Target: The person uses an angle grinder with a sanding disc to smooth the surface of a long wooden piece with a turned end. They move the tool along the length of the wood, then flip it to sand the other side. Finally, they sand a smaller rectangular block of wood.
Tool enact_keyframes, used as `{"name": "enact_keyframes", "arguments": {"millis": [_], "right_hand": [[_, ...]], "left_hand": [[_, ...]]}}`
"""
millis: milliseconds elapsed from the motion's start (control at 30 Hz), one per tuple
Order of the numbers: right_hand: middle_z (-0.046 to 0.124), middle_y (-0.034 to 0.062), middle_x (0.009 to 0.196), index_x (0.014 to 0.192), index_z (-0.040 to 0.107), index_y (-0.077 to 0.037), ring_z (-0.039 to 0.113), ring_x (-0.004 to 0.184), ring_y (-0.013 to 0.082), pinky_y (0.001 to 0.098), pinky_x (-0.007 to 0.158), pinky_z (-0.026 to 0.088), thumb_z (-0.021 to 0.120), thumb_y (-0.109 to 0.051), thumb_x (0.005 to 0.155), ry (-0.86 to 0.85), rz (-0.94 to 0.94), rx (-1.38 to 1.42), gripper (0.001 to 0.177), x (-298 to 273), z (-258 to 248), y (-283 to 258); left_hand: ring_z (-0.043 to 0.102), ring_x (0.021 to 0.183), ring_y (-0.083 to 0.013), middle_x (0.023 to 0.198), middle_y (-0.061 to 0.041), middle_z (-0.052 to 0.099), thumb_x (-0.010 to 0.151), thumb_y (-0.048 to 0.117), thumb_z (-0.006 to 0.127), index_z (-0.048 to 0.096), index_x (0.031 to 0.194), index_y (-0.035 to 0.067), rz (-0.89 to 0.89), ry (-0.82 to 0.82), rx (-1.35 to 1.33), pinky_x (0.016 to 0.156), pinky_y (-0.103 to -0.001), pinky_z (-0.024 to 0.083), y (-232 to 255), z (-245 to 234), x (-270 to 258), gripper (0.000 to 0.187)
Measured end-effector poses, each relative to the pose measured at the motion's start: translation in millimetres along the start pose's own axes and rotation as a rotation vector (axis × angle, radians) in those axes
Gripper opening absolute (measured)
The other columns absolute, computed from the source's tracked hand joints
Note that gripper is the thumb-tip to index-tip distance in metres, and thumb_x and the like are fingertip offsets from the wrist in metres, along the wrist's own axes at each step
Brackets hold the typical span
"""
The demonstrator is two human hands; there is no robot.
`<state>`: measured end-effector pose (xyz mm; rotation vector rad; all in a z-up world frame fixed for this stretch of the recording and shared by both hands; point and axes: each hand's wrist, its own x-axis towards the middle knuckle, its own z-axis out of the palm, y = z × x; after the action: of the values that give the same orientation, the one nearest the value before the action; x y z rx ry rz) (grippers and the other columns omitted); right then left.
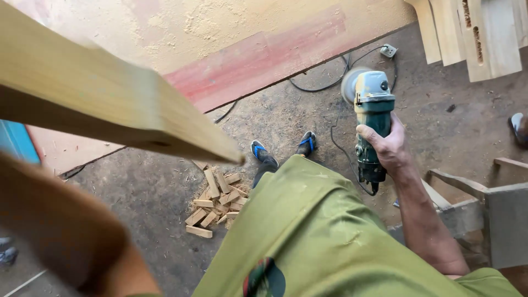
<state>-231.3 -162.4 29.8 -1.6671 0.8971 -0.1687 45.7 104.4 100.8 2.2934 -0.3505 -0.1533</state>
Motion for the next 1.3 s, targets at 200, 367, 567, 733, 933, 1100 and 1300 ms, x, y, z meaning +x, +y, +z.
{"name": "enact_keyframes", "arguments": {"millis": [200, 367, 567, 733, 933, 1100, 1300], "right_hand": [[0.066, 0.0111, 0.095, 0.113, 0.064, -0.01, 0.064, 0.096, 0.0202, 0.0389, 0.083, 0.053, 0.092, -0.032, 0.081, -0.016, 0.005, -0.048, 0.047, -19.6, 34.4, -31.3], [0.067, 0.0143, 0.095, 0.113, 0.064, -0.009, 0.066, 0.092, 0.0252, 0.0431, 0.078, 0.053, 0.092, -0.032, 0.081, -0.019, 0.003, -0.143, 0.048, -23.5, 67.1, -24.6], [0.066, 0.0117, 0.091, 0.109, 0.063, -0.009, 0.066, 0.089, 0.0187, 0.0376, 0.075, 0.054, 0.093, -0.029, 0.079, -0.014, 0.044, -0.057, 0.046, -38.0, 113.4, -47.9], [0.067, 0.0105, 0.089, 0.108, 0.061, -0.01, 0.067, 0.086, 0.0169, 0.0343, 0.071, 0.055, 0.092, -0.027, 0.081, -0.052, 0.019, -0.036, 0.044, -24.7, 117.2, -58.4], [0.067, 0.0152, 0.095, 0.113, 0.062, -0.01, 0.07, 0.096, 0.0237, 0.0391, 0.077, 0.055, 0.091, -0.026, 0.08, -0.141, -0.011, -0.102, 0.047, -0.1, 107.4, -60.3], [0.066, 0.0152, 0.097, 0.115, 0.063, -0.011, 0.067, 0.098, 0.0215, 0.042, 0.083, 0.054, 0.093, -0.027, 0.075, -0.215, 0.03, -0.127, 0.053, 10.6, 112.2, -64.6], [0.063, 0.0168, 0.097, 0.117, 0.06, -0.012, 0.064, 0.1, 0.0251, 0.0447, 0.082, 0.052, 0.089, -0.03, 0.079, -0.294, 0.027, -0.198, 0.052, 17.6, 136.3, -61.0]], "left_hand": [[0.077, 0.086, -0.0425, 0.09, -0.035, 0.072, 0.06, -0.012, 0.085, 0.041, 0.12, -0.018, -0.329, 0.087, -0.347, 0.076, -0.055, 0.058, -49.3, -25.7, -27.2, 0.074], [0.072, 0.077, -0.0318, 0.085, -0.024, 0.07, 0.058, -0.003, 0.092, 0.046, 0.123, -0.002, -0.276, 0.135, -0.78, 0.072, -0.049, 0.059, -76.8, 84.1, -45.4, 0.08], [0.072, 0.097, -0.0252, 0.1, -0.006, 0.072, 0.057, 0.009, 0.087, 0.065, 0.103, 0.016, 0.211, 0.273, -0.546, 0.098, -0.033, 0.052, -132.8, 161.5, -43.5, 0.051], [0.061, 0.128, -0.0243, 0.131, -0.005, 0.07, 0.055, 0.022, 0.084, 0.061, 0.098, 0.015, 0.377, 0.44, -0.228, 0.125, -0.044, 0.025, -124.4, 162.5, -30.5, 0.049], [0.043, 0.145, -0.0375, 0.149, -0.017, 0.056, 0.054, 0.027, 0.086, 0.064, 0.126, 0.008, 0.28, 0.46, -0.043, 0.126, -0.054, 0.02, -143.7, 182.7, -17.8, 0.078], [0.041, 0.146, -0.0392, 0.151, -0.016, 0.054, 0.061, 0.035, 0.086, 0.054, 0.147, 0.007, 0.216, 0.503, 0.083, 0.124, -0.055, 0.026, -152.9, 197.0, -10.0, 0.096], [0.043, 0.146, -0.0363, 0.152, -0.013, 0.053, 0.066, 0.061, 0.081, 0.056, 0.145, 0.008, 0.263, 0.483, 0.189, 0.125, -0.054, 0.024, -178.8, 211.6, -2.8, 0.099]]}}
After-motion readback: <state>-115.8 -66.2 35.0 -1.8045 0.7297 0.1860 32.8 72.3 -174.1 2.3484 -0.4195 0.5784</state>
